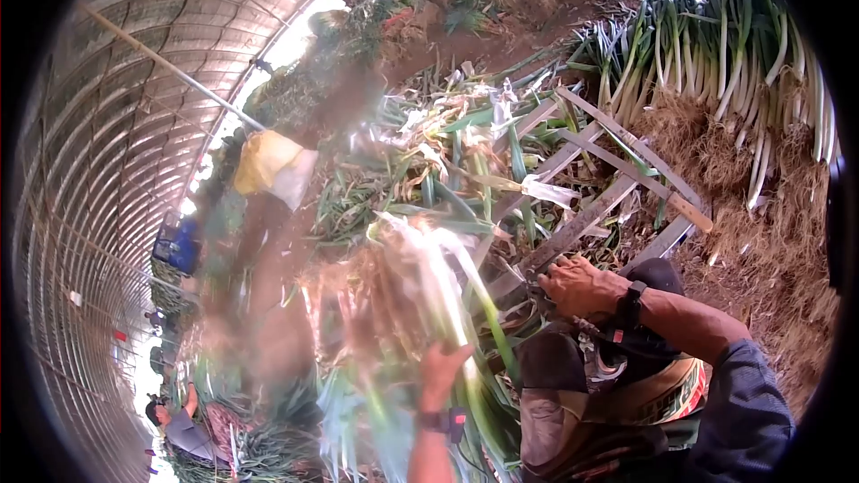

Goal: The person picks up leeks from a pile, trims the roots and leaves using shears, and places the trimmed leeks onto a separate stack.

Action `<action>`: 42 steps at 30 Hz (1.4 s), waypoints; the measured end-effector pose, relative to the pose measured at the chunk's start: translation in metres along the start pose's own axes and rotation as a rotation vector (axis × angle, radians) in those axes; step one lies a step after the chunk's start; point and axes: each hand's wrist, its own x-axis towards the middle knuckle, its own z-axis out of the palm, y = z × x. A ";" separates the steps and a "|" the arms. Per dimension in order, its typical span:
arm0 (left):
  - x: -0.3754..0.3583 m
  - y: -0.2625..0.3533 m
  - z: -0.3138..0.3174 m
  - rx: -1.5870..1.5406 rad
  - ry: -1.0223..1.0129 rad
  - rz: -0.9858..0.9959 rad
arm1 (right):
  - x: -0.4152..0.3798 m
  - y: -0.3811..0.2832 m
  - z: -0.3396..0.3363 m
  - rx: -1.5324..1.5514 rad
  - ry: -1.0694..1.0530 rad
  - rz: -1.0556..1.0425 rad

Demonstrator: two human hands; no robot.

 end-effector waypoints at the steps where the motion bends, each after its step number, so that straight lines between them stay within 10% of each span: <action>1: -0.003 0.001 -0.007 -0.016 -0.005 0.008 | 0.000 -0.005 -0.015 0.120 0.041 -0.008; 5: -0.041 0.039 -0.027 -0.330 -0.014 -0.005 | 0.013 -0.027 -0.043 0.471 0.155 -0.041; 17: -0.099 0.077 -0.025 0.039 -0.085 0.163 | 0.113 -0.067 -0.049 0.789 0.567 0.230; 20: -0.112 0.079 -0.025 -0.054 -0.115 0.133 | 0.120 -0.057 -0.069 1.123 0.429 -0.017; 26: -0.142 0.031 -0.013 0.268 0.110 0.308 | 0.174 -0.039 -0.042 0.648 0.662 -0.349; 37: -0.184 0.041 -0.026 -0.018 0.168 0.221 | 0.215 -0.030 -0.080 0.514 0.475 0.383; 42: -0.222 -0.048 -0.012 0.014 0.056 0.157 | 0.219 0.087 -0.112 0.940 0.798 0.732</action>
